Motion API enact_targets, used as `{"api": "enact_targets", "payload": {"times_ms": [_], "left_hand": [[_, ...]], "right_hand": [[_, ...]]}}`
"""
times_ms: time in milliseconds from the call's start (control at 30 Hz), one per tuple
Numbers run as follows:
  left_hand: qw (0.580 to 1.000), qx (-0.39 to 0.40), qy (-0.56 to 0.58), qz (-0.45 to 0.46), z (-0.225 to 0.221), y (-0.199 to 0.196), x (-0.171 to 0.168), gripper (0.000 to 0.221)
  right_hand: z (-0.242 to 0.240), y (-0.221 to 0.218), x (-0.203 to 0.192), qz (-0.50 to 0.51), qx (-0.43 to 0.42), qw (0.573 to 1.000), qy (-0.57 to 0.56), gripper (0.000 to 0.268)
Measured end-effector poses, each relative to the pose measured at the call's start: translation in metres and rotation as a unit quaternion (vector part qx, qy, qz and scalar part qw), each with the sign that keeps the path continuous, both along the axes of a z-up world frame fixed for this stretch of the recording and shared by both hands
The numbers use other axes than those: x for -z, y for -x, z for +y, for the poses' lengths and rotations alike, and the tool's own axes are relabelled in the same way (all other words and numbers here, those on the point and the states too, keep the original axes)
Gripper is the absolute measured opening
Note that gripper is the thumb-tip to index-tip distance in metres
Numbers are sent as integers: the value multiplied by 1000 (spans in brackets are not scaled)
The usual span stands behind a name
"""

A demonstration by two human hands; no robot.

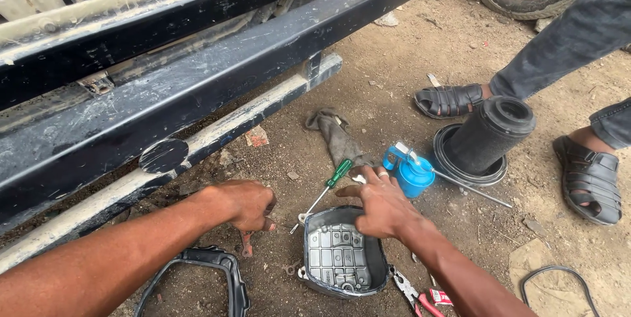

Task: Inspecting and cleaning an engine cover and gasket for a three-wheeled vehicle.

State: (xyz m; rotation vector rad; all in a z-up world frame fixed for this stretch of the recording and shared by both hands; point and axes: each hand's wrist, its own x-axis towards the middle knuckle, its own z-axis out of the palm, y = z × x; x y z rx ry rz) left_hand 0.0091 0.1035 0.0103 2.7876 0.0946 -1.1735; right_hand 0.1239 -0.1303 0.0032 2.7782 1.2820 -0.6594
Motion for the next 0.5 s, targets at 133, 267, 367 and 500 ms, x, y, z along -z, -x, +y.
{"api": "enact_targets", "payload": {"times_ms": [133,267,367,500], "left_hand": [[1000,-9,4,-3,-2,1,-3,50],[1000,-5,-1,5,0,1,-3,51],[1000,11,9,-3,0,1,-8,52],[1000,-7,3,0,-2,-3,-13,52]], "right_hand": [[-4,5,-2,-16,-19,1000,8,83],[-31,-15,-7,-30,35,999,16,72],[-79,-32,-10,-5,145,988,-54,71],[-173,-24,-7,71,300,943,-127,65]]}}
